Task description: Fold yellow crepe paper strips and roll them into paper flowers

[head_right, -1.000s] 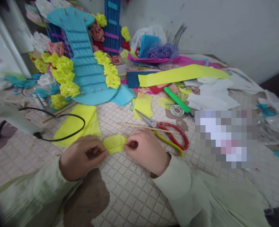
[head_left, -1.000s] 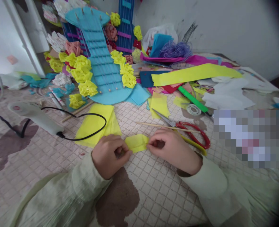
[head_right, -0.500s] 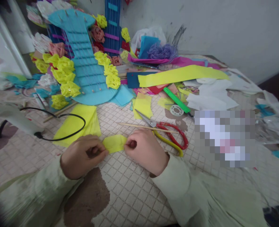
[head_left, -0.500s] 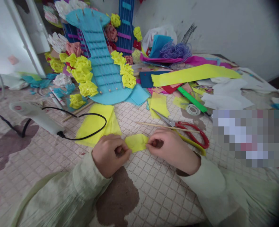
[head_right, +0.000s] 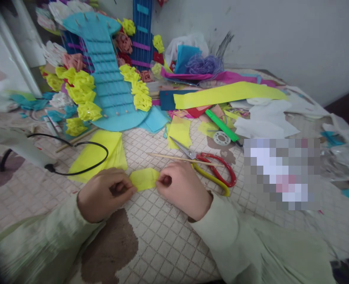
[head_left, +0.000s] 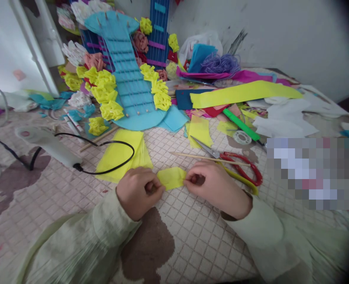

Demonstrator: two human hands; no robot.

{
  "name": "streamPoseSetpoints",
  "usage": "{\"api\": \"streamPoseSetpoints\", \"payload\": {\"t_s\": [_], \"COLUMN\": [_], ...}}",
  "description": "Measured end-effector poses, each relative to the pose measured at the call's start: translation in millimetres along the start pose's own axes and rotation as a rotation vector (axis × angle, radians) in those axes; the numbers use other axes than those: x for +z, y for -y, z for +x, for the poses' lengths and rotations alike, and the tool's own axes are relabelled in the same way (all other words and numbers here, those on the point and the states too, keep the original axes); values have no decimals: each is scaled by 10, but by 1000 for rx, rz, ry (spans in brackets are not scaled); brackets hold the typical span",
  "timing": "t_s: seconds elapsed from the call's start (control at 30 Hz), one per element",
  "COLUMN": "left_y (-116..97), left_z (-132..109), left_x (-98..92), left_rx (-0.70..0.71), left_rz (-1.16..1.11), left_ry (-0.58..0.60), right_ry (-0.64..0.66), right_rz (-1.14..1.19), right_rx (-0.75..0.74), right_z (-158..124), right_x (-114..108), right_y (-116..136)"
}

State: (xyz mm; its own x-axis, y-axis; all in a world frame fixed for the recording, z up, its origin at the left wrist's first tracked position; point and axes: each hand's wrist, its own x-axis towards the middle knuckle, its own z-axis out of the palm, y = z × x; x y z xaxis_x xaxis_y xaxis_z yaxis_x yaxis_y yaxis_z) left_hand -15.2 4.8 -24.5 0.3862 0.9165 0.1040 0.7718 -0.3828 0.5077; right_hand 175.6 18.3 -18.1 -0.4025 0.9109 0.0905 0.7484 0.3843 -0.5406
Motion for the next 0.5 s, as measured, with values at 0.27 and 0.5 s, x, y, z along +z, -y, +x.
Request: {"api": "streamPoseSetpoints", "payload": {"t_s": [0.27, 0.5], "left_y": [-18, -6], "left_z": [-5, -5], "left_x": [5, 20], "left_rx": [-27, -46], "left_rz": [46, 15], "left_ry": [32, 13], "right_ry": [-38, -33], "right_rz": [-38, -110], "right_rx": [-61, -296], "right_z": [-31, -105], "right_x": [37, 88], "right_y": [-31, 9]}}
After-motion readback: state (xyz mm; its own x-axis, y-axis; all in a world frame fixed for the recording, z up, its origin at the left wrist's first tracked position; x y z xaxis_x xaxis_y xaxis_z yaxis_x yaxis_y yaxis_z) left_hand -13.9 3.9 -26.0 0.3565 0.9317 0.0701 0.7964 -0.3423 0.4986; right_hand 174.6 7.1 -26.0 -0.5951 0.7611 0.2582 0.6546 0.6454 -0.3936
